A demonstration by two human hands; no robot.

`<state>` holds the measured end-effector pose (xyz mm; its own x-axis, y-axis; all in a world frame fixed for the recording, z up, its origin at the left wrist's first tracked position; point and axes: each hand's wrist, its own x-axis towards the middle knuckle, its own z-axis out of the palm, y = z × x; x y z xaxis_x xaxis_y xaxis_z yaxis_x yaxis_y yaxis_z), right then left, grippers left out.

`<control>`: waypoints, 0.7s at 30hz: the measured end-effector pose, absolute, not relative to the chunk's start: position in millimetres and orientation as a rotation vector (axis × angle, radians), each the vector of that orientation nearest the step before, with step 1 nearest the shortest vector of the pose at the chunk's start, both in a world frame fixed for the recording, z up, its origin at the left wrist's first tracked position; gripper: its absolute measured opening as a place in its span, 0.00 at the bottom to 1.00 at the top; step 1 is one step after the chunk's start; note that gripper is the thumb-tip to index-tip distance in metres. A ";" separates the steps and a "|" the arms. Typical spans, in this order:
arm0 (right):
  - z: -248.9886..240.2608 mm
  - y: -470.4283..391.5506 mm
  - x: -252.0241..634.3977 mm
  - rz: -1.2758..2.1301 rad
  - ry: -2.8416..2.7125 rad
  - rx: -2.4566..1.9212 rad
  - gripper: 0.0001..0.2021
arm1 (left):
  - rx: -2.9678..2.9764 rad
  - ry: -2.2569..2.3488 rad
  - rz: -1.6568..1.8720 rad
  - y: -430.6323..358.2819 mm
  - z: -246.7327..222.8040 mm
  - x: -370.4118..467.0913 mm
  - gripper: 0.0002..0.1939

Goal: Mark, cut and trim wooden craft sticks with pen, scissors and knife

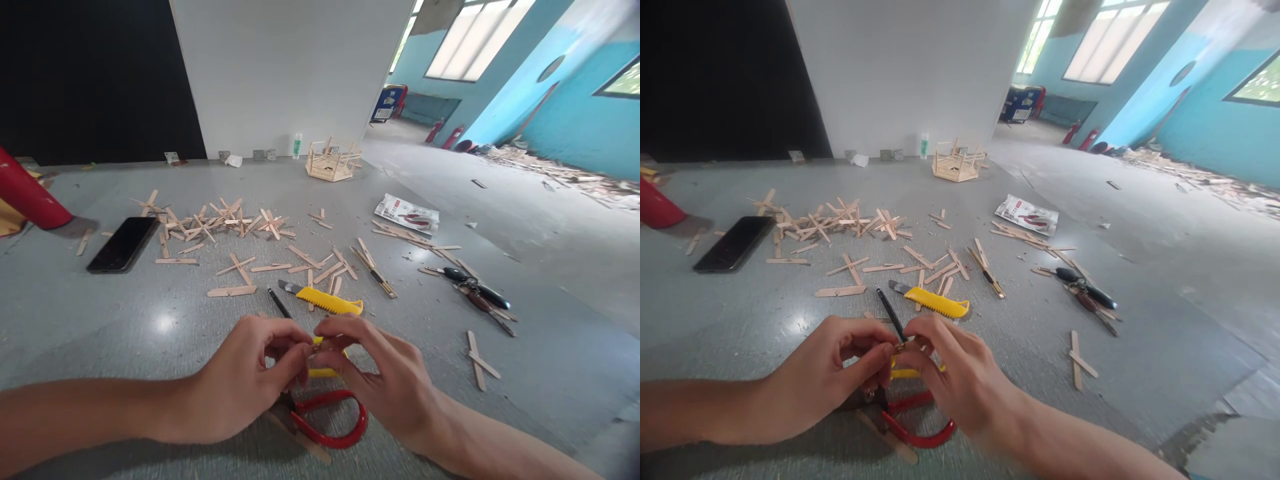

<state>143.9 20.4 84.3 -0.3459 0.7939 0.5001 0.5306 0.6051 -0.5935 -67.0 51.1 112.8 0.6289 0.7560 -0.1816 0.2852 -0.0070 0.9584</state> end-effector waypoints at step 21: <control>92.7 18.4 134.1 0.628 -1.796 -1.163 0.11 | 1.936 0.921 0.677 46.1 106.8 -67.0 0.10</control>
